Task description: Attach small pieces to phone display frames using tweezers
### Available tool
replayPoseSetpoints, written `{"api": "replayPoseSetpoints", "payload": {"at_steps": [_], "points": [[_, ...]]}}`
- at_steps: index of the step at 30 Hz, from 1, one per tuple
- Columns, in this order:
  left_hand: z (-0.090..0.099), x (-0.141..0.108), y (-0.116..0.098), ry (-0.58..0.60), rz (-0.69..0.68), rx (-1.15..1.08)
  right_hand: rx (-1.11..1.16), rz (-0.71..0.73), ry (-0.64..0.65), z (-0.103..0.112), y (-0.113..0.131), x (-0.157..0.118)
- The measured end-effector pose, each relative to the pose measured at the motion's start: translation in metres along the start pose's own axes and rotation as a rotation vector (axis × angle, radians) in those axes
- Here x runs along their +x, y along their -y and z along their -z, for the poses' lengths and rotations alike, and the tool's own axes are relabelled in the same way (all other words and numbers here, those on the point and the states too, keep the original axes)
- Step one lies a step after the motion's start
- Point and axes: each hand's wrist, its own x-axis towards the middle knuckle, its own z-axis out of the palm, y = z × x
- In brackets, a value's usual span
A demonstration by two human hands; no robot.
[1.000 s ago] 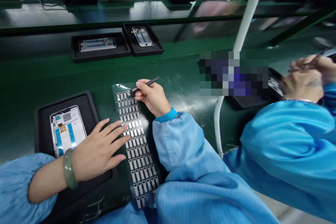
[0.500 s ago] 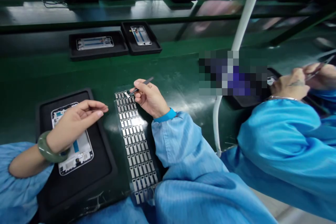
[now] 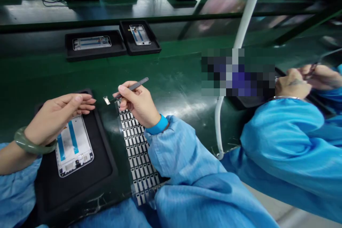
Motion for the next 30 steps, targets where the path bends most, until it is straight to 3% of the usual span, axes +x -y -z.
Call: {"api": "replayPoseSetpoints", "payload": {"at_steps": [5,12,18,21,24,27,30], "points": [[-0.008,-0.013,-0.004,0.101,0.054,0.059,-0.043,0.036,0.040,-0.026,-0.001,-0.010],[-0.010,-0.015,-0.016,0.109,0.044,0.212,-0.156,0.103,0.094,-0.031,-0.001,-0.017],[0.007,-0.026,-0.015,0.185,0.012,0.475,-0.345,0.106,0.162,-0.034,0.012,-0.019],[0.033,-0.029,0.002,0.020,-0.104,0.677,-0.300,0.103,0.135,-0.035,0.018,-0.008],[0.060,-0.030,0.028,-0.138,-0.333,0.960,-0.255,0.079,0.157,-0.045,0.017,0.007],[0.076,-0.031,0.051,-0.093,-0.489,1.038,-0.249,0.021,0.213,-0.063,0.005,0.021],[0.076,-0.035,0.062,-0.081,-0.552,1.019,-0.234,-0.058,0.242,-0.079,-0.016,0.032]]}}
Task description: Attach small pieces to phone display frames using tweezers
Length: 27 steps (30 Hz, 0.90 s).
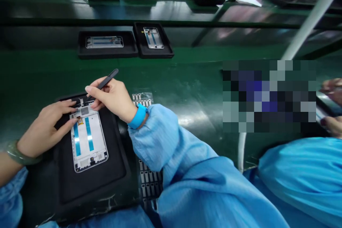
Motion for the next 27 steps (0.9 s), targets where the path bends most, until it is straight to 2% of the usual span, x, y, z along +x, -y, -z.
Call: {"api": "replayPoseSetpoints", "payload": {"at_steps": [3,8,27], "points": [[-0.005,-0.003,-0.006,-0.038,0.011,-0.006,0.007,-0.034,0.013,-0.010,-0.017,0.011],[-0.009,-0.004,-0.016,-0.073,0.049,-0.004,-0.112,-0.045,0.045,-0.013,-0.031,0.017],[-0.004,-0.005,-0.019,-0.046,0.079,-0.010,-0.306,-0.023,0.108,-0.014,-0.030,0.010]]}}
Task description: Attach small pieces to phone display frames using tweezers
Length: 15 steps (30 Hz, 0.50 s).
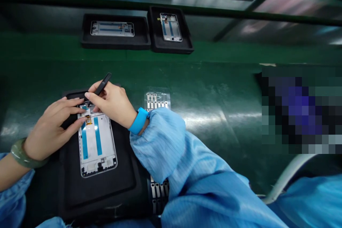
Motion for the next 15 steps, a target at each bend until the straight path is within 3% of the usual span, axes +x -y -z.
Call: {"api": "replayPoseSetpoints", "payload": {"at_steps": [15], "points": [[0.0006,0.0015,-0.0031,-0.003,-0.001,0.008,-0.057,0.045,-0.024,-0.0015,-0.0002,-0.0018]]}}
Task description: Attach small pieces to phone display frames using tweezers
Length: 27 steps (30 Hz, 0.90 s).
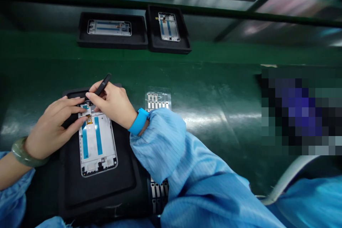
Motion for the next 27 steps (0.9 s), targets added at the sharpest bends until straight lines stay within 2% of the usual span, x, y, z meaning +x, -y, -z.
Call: {"api": "replayPoseSetpoints", "payload": {"at_steps": [5,10,15,21,24,27], "points": [[0.000,0.000,0.000,0.005,-0.043,0.044,-0.006,0.002,-0.004,0.000,-0.001,0.000],[0.001,0.000,0.001,0.058,-0.103,0.148,-0.019,0.013,0.006,0.000,-0.001,0.001],[0.003,0.004,-0.004,0.093,-0.109,0.213,-0.045,0.035,0.003,0.000,0.000,0.000],[0.001,0.006,-0.009,0.057,-0.104,0.241,0.201,0.081,-0.156,0.000,-0.003,0.000],[-0.002,0.005,-0.010,0.023,-0.105,0.260,0.286,0.118,-0.159,0.000,-0.006,0.002],[-0.004,0.004,-0.009,0.011,-0.101,0.263,0.276,0.139,-0.134,0.001,-0.008,0.003]]}}
